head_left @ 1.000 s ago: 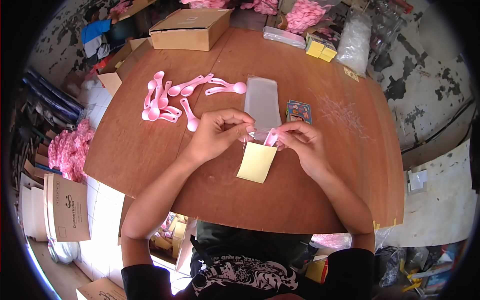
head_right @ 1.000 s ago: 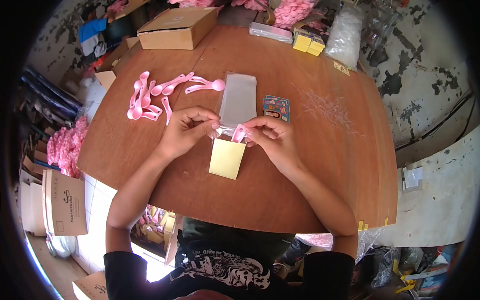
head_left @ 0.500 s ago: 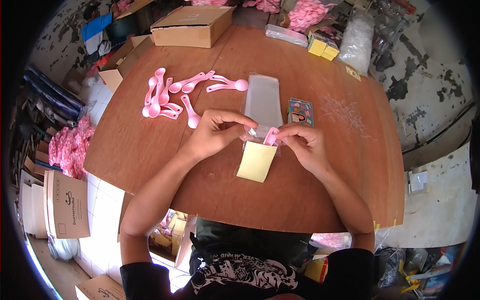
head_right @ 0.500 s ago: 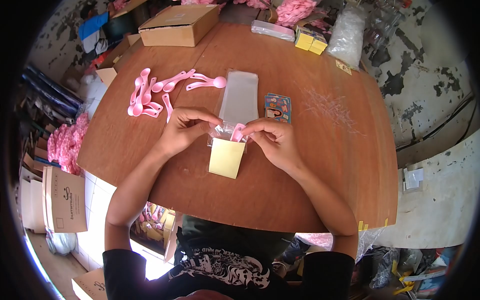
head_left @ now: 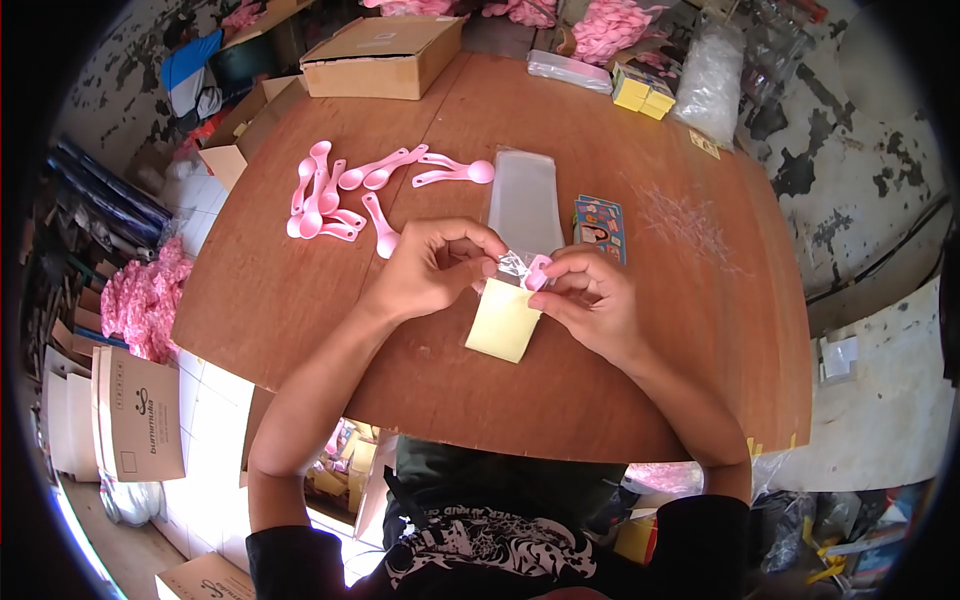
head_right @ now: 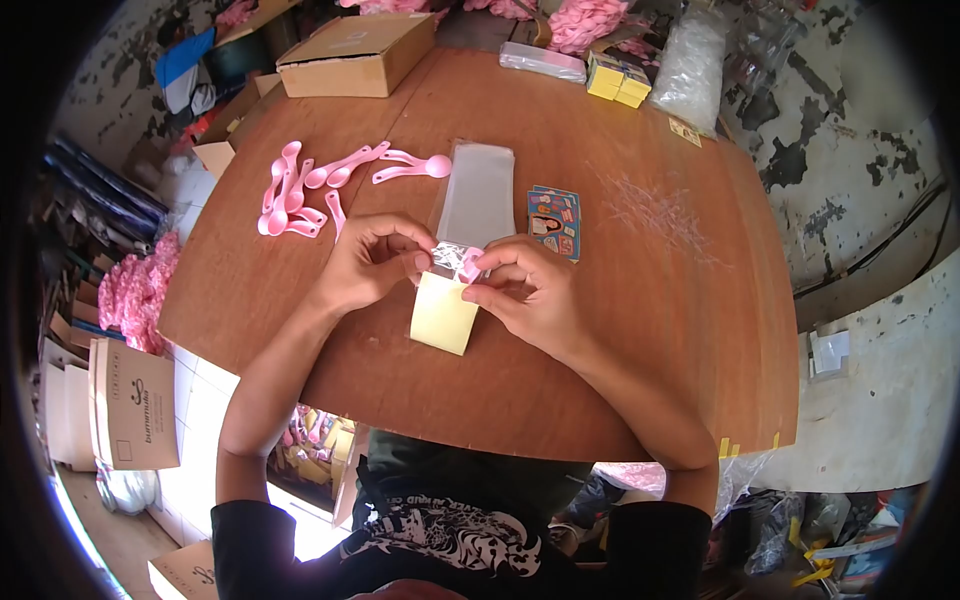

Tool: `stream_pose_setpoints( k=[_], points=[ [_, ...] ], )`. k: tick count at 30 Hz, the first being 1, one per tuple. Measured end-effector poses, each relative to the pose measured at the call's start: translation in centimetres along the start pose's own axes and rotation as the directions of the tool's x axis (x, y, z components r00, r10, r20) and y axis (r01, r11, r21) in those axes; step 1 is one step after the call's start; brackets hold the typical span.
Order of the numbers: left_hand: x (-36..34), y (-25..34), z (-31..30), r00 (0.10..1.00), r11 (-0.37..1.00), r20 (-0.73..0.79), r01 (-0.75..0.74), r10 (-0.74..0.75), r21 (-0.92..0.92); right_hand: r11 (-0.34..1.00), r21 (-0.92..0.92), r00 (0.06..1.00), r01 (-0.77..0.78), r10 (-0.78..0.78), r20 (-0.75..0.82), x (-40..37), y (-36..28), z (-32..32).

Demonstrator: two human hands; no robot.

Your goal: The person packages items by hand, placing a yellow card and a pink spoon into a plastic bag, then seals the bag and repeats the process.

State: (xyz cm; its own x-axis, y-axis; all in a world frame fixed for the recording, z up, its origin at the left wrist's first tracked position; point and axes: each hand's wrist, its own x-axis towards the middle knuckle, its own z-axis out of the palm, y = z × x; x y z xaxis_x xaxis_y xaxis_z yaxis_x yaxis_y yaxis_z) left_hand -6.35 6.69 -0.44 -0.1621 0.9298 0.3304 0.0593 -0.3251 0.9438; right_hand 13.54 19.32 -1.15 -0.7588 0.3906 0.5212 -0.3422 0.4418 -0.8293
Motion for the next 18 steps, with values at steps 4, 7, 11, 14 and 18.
stream_pose_setpoints(
  k=[4,7,11,14,18],
  points=[
    [0.0,2.1,0.5,0.996,0.995,-0.079,-0.050,0.044,-0.087,0.999,0.035,0.999,0.034,-0.033,-0.014,-0.2,-0.4,0.3],
    [-1.5,4.5,1.1,0.997,0.968,0.063,0.033,-0.050,0.248,0.996,0.078,0.999,0.046,-0.047,0.008,-0.4,-1.9,0.5],
    [-8.4,8.0,2.3,0.927,0.891,0.317,0.040,-0.203,0.452,0.964,0.266,0.987,-0.003,-0.041,0.158,-0.1,-4.8,-0.4],
    [-15.3,6.2,0.9,0.716,0.910,0.601,0.118,-0.355,0.397,0.955,-0.278,0.986,0.104,-0.062,0.155,1.6,-4.8,-0.8],
    [-24.0,1.9,-2.7,0.728,0.350,0.000,0.329,-0.685,0.877,0.712,-0.651,0.961,0.263,-0.133,0.243,4.6,-0.9,-2.9]
  ],
)
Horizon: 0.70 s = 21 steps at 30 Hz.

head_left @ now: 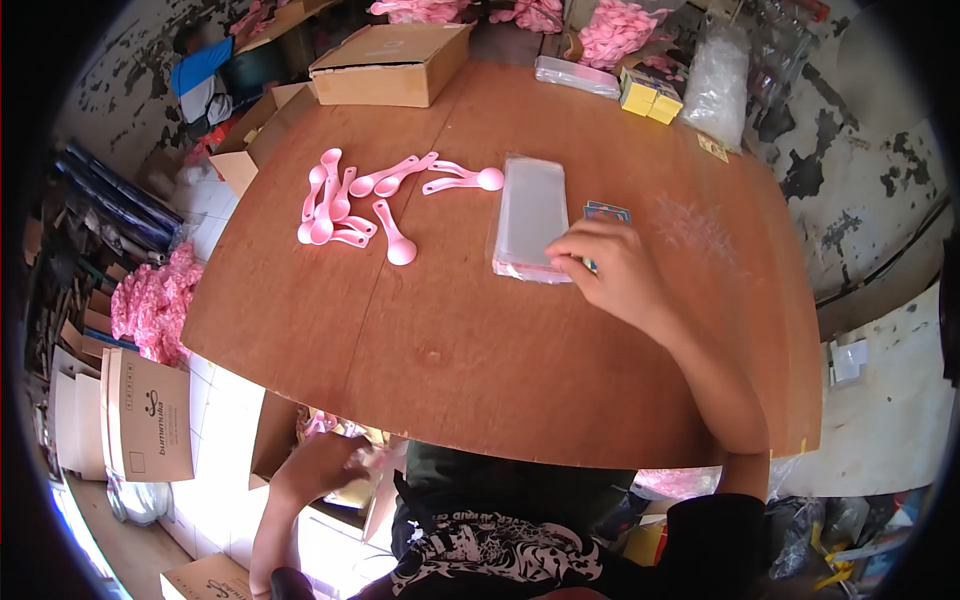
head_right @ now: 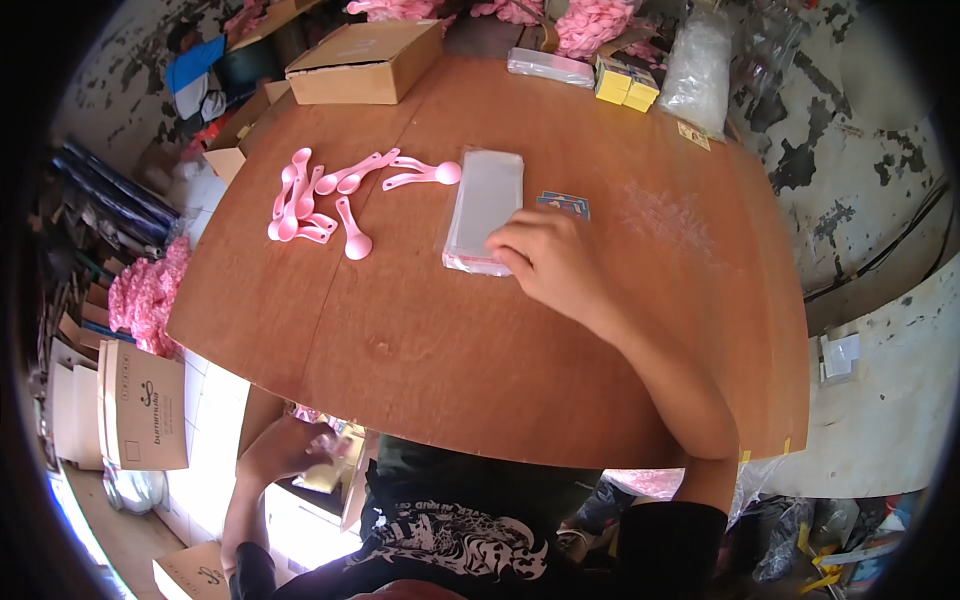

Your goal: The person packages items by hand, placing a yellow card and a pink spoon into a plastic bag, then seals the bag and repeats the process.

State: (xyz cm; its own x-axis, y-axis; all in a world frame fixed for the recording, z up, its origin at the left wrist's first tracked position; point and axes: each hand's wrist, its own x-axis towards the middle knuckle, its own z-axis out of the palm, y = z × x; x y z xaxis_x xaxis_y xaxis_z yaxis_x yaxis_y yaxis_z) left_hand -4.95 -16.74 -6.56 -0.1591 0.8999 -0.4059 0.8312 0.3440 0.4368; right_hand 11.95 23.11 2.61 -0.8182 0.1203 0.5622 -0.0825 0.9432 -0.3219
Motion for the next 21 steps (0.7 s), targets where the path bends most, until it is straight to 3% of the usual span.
stream_pose_setpoints(
  k=[1,3,4,5,6,8,9,10,11,13,15,17,18,19,20,21],
  points=[
    [-1.0,0.0,0.0,0.966,0.968,-0.065,0.248,-0.251,-0.042,0.998,-0.006,0.994,-0.066,0.067,0.082,0.7,0.9,0.2],
    [-2.5,-1.8,2.3,0.945,0.932,-0.199,0.300,-0.260,0.205,0.992,-0.015,0.979,-0.126,0.127,0.158,2.4,1.6,0.2],
    [-2.6,-2.3,2.9,0.944,0.931,-0.199,0.303,-0.263,0.206,0.979,-0.047,0.943,-0.197,0.202,0.264,3.3,1.2,0.0],
    [-2.1,-1.0,2.3,0.970,0.967,-0.010,0.244,-0.244,0.076,0.961,-0.087,0.889,-0.264,0.277,0.365,4.0,1.0,0.0],
    [-1.5,0.4,1.6,0.966,0.977,0.173,0.203,-0.190,-0.066,0.961,-0.086,0.888,-0.263,0.276,0.367,4.5,1.4,0.3],
    [-0.1,3.5,-0.3,0.922,0.912,0.331,-0.052,0.200,-0.406,0.941,-0.113,0.797,-0.319,0.331,0.505,5.1,2.5,1.4],
    [1.2,7.2,-3.3,0.712,0.682,0.323,-0.293,0.623,-0.670,0.942,-0.119,0.794,-0.313,0.329,0.512,4.9,2.9,1.9],
    [1.9,8.2,-3.9,0.550,0.435,0.116,-0.496,0.827,-0.752,0.971,-0.148,0.849,-0.190,0.238,0.471,4.6,3.5,2.3],
    [2.5,9.1,-5.1,0.549,0.428,0.105,-0.501,0.829,-0.753,0.981,-0.182,0.891,-0.063,0.137,0.432,4.5,3.7,2.4],
    [3.7,10.6,-8.4,0.429,0.414,0.163,-0.597,0.888,-0.687,0.986,-0.168,0.928,-0.022,0.082,0.362,3.9,3.1,2.0],
    [5.2,11.7,-10.9,0.534,0.500,0.099,-0.689,0.840,-0.524,0.987,-0.157,0.958,0.016,0.030,0.285,3.1,2.3,1.3],
    [7.7,12.2,-12.1,0.716,0.683,-0.214,-0.698,0.665,-0.215,0.957,-0.268,0.976,0.105,-0.048,0.214,2.4,1.2,0.1],
    [9.9,13.0,-13.3,0.614,0.678,-0.453,-0.735,0.646,-0.031,0.957,-0.269,0.976,0.106,-0.047,0.215,2.2,0.5,-0.6],
    [12.1,13.5,-14.4,0.447,0.683,-0.650,-0.713,0.615,0.155,0.987,-0.143,0.962,0.073,-0.032,0.271,2.0,-0.3,-1.4],
    [13.9,13.3,-14.9,0.448,0.685,-0.650,-0.712,0.613,0.154,0.999,-0.017,0.944,0.032,-0.024,0.328,1.9,-1.3,-2.1],
    [15.7,13.0,-15.2,0.374,0.657,-0.650,-0.707,0.662,0.262,0.999,-0.017,0.944,0.032,-0.025,0.329,1.9,-2.5,-3.0]
  ],
)
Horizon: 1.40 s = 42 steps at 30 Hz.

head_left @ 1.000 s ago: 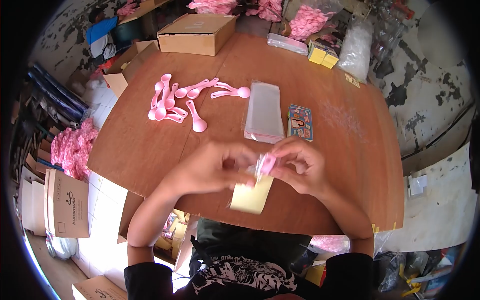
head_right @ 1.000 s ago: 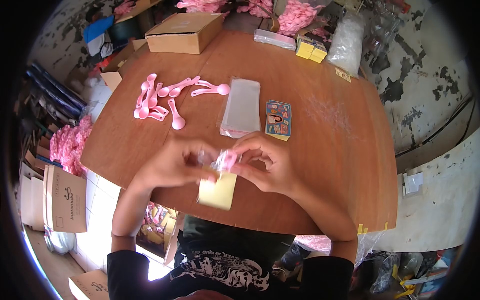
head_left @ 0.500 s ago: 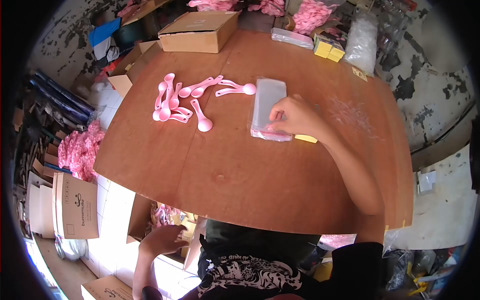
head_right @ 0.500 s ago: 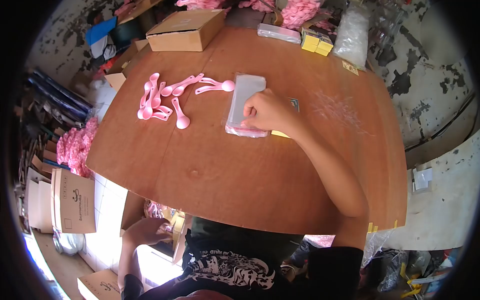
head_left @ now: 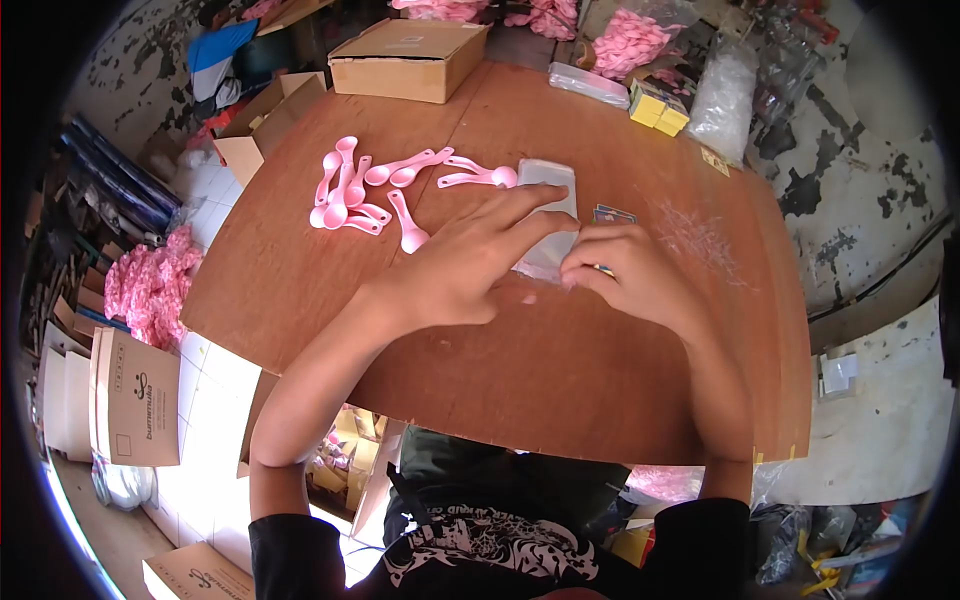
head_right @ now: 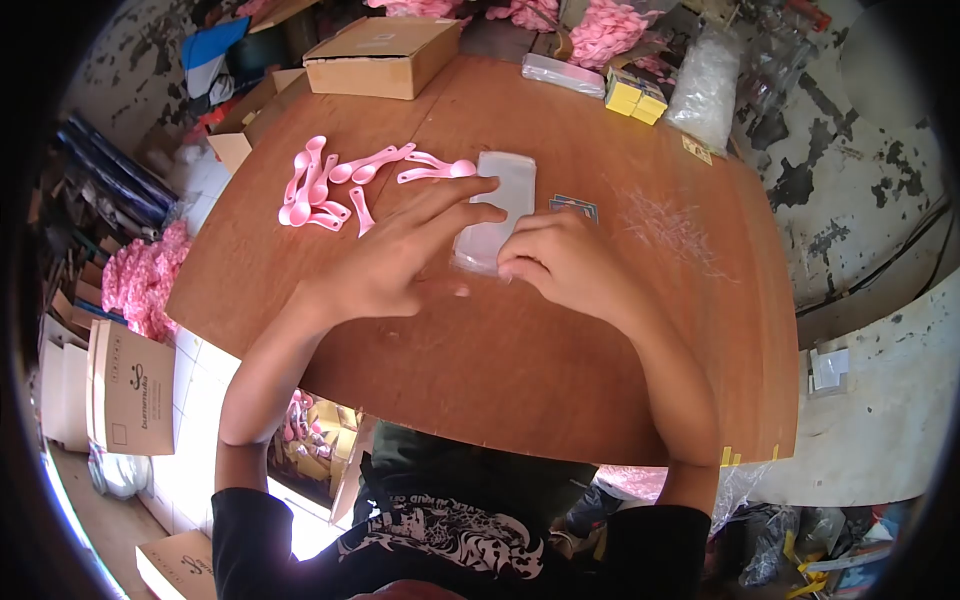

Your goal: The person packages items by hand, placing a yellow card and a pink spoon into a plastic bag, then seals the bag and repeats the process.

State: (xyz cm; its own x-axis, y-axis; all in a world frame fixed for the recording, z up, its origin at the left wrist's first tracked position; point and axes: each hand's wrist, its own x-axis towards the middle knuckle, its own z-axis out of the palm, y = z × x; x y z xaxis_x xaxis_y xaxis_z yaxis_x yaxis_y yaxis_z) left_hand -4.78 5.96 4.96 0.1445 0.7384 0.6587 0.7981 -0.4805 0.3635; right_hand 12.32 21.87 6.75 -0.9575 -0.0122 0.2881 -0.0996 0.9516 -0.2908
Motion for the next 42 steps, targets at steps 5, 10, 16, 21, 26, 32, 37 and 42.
stream_pose_setpoints(
  k=[5,10,16,21,26,32,37,42],
  points=[
    [-0.3,-1.6,1.7,0.956,0.724,0.230,0.289,-0.183,-0.626,0.961,0.239,0.967,-0.135,0.180,-0.179,-2.1,-2.5,-1.6],
    [-1.3,-2.9,2.3,0.921,0.463,0.111,0.290,-0.375,-0.838,0.949,-0.149,0.944,-0.277,0.240,-0.226,-4.9,2.5,0.9],
    [-1.4,-2.8,1.9,0.779,0.353,0.072,0.362,-0.623,-0.863,0.940,-0.095,0.934,-0.328,0.308,-0.182,-5.9,3.7,1.5],
    [-1.6,-3.1,1.9,0.781,0.359,0.100,0.392,-0.617,-0.847,0.907,-0.138,0.897,-0.398,0.352,-0.268,-5.6,2.6,0.4],
    [-1.6,-2.9,1.9,0.783,0.361,0.135,0.423,-0.607,-0.831,0.929,0.334,0.606,-0.160,0.359,-0.709,-4.2,0.1,-1.8],
    [-1.5,-2.1,2.2,0.805,0.369,0.175,0.438,-0.567,-0.820,0.891,-0.356,0.825,-0.281,0.035,-0.564,-3.7,0.9,-1.8],
    [-2.0,-3.1,2.6,0.817,0.416,0.162,0.439,-0.554,-0.796,0.885,-0.417,0.960,-0.207,0.102,-0.260,-5.2,2.6,-0.9],
    [-1.5,-2.2,2.3,0.790,0.425,0.219,0.514,-0.572,-0.745,0.909,0.358,0.662,-0.214,0.405,-0.631,-4.8,-0.4,-1.9]
  ],
)
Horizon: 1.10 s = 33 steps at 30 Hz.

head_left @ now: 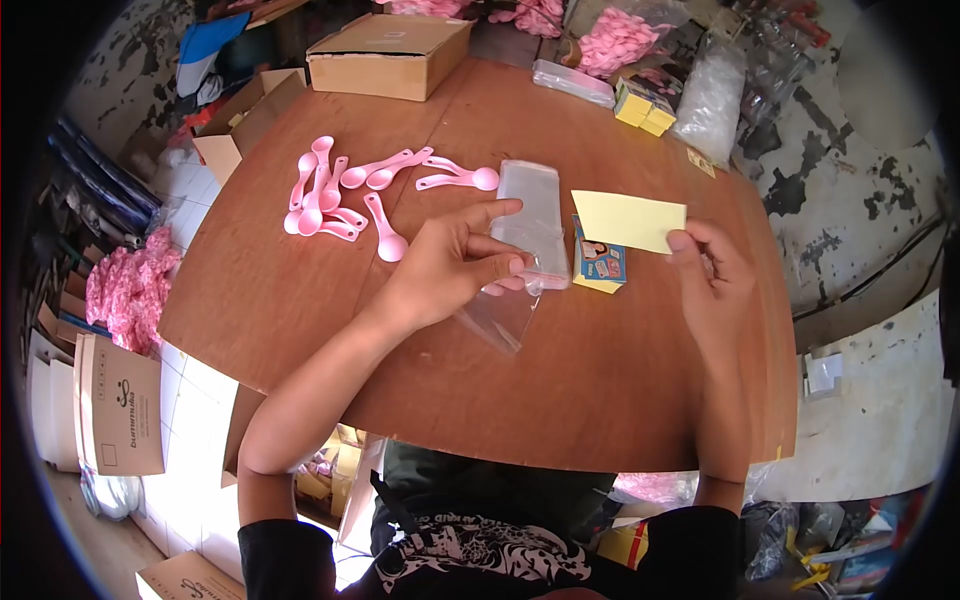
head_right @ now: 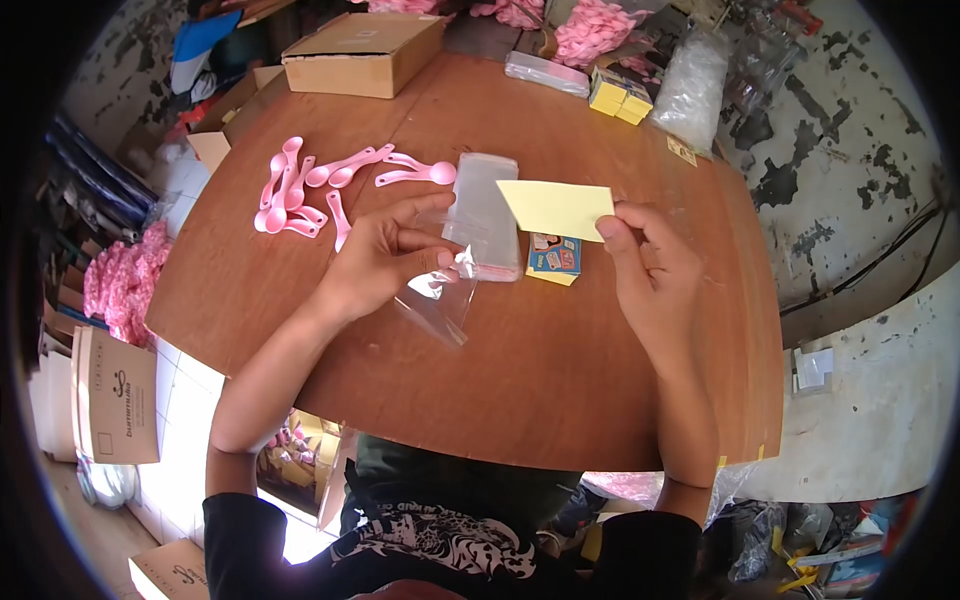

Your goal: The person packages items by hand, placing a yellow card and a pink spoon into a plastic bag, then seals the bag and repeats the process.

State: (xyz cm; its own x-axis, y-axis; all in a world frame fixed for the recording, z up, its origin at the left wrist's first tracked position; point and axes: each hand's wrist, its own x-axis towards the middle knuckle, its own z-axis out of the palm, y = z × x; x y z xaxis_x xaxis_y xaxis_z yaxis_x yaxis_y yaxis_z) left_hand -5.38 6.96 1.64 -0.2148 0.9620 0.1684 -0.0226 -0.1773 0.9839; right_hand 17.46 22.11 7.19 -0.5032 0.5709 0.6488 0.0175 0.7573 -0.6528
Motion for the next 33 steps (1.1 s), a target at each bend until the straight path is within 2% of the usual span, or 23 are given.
stream_pose_setpoints(
  k=[1,2,4,8,9,10,12,14,16,19,21,22,24,26,28,30,31,33],
  points=[
    [-0.1,0.0,0.2,1.000,1.000,0.016,0.015,-0.015,0.005,0.995,0.104,1.000,0.005,-0.008,0.030,0.1,-1.0,-0.2],
    [-0.2,0.1,0.5,1.000,1.000,0.020,0.015,-0.015,0.005,0.995,0.102,1.000,0.003,-0.006,0.027,0.2,-1.7,0.0],
    [-0.5,0.2,1.0,0.993,0.999,0.115,0.032,-0.028,-0.036,0.970,0.231,0.990,-0.080,0.051,0.131,0.3,-2.8,0.7],
    [-0.8,0.6,1.9,0.989,0.989,0.142,-0.029,0.050,-0.142,0.980,0.190,0.981,-0.061,0.024,0.192,0.9,-1.9,1.3],
    [-0.8,0.8,1.8,0.989,0.998,0.131,-0.056,0.061,-0.041,0.984,0.160,0.968,-0.078,0.036,0.247,1.0,-1.5,1.2],
    [-0.8,0.8,1.7,0.990,0.998,0.126,-0.057,0.061,-0.039,0.987,0.129,0.952,-0.095,0.052,0.300,1.1,-1.3,1.1],
    [-0.8,0.7,1.6,0.990,0.993,0.129,-0.069,0.055,0.099,0.981,0.150,0.949,-0.121,0.070,0.309,1.1,-1.4,1.0],
    [-0.6,0.7,1.9,0.990,0.997,0.135,-0.053,0.044,0.060,0.975,0.165,0.945,-0.146,0.088,0.316,1.3,-1.3,0.7],
    [-0.4,0.8,2.1,0.988,0.999,0.148,-0.035,0.031,0.021,0.984,0.173,0.960,-0.038,-0.012,0.278,1.5,-1.1,0.3],
    [-0.4,0.9,2.2,0.989,0.998,0.135,-0.066,0.063,0.020,0.978,0.183,0.964,-0.104,0.054,0.261,1.5,-1.1,0.2],
    [-0.5,1.4,2.1,0.990,0.978,0.103,-0.112,0.095,0.176,0.980,0.153,0.945,-0.130,0.076,0.317,1.7,-0.6,-0.6],
    [-0.6,1.7,2.2,0.990,0.977,0.104,-0.111,0.094,0.180,0.981,0.119,0.922,-0.156,0.101,0.374,1.8,-0.5,-0.9],
    [-0.7,2.2,2.4,0.992,0.993,0.120,-0.039,0.026,0.110,0.975,0.138,0.924,-0.171,0.110,0.367,1.8,-0.3,-1.1],
    [-0.4,1.6,2.5,0.987,0.995,0.153,-0.060,0.046,0.084,0.970,0.155,0.926,-0.188,0.122,0.358,1.7,-0.4,-1.0],
    [-0.3,1.5,2.9,0.980,0.995,0.187,-0.079,0.068,0.054,0.931,0.263,0.944,-0.255,0.180,0.277,1.6,-0.7,-0.5],
    [-0.4,2.4,3.6,0.982,0.998,0.180,-0.061,0.063,-0.016,0.936,0.246,0.937,-0.252,0.172,0.304,1.6,-0.1,-0.5],
    [-0.4,2.5,3.6,0.981,0.998,0.183,-0.061,0.063,-0.013,0.941,0.229,0.928,-0.247,0.162,0.337,1.7,0.1,-0.5],
    [-0.5,2.5,3.4,0.988,0.991,0.139,-0.076,0.061,0.108,0.934,0.244,0.914,-0.260,0.157,0.374,1.7,0.3,-0.9]
  ],
)
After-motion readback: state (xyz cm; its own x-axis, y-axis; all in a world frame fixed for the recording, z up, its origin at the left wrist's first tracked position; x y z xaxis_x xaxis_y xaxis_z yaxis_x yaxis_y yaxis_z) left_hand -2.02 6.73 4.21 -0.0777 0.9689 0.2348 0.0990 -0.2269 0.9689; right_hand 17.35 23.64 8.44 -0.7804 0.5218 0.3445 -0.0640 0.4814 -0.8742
